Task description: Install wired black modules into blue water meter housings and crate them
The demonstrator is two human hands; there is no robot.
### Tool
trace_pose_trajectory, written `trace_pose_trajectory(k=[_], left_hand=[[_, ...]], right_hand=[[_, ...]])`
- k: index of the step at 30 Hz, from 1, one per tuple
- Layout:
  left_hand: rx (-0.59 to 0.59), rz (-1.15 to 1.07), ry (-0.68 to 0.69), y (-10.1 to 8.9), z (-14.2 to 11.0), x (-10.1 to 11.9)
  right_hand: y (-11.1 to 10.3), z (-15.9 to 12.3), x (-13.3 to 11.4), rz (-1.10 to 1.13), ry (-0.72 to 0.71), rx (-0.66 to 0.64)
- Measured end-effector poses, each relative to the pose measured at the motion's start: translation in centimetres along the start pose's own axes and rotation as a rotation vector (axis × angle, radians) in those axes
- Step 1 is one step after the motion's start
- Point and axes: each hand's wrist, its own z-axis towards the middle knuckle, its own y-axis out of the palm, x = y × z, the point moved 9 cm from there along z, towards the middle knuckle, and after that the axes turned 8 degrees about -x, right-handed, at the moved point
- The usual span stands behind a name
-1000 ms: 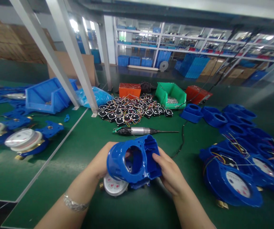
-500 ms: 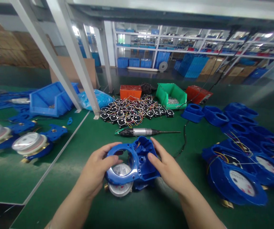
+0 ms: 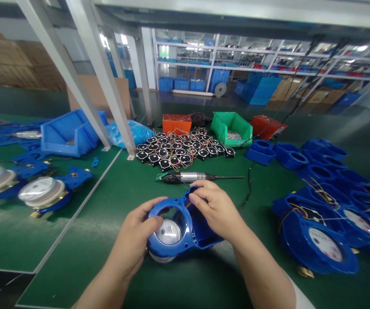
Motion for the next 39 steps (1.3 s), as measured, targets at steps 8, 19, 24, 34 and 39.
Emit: trace_pose_trajectory(k=[8,19,24,34,39], left_hand=[[-0.004,0.011,-0.017,-0.3,-0.5,-2.4],[-0.081,0.235,0.194,-2.3,0.7,-2.7],[-0.066,0.164,0.154,-2.2,0.2,-3.5],[0.074,0.215,0.032,-1.7,-3.9,-6.6],[-0.040,0.107,0.017,-1.2,-0.8,-5.5]], right_hand=[[-0.3,-0.8,1.9,0.148,0.057,0.101],[1.2,-1.4,5.2,0.252,0.224,0.231],[1.6,-2.1,6.5,0.247,0.294,0.212],[3.2,-6.2,9.7,0.857,0.472,0.311],[5.6,-9.8,9.7,0.895,0.575,0.274]])
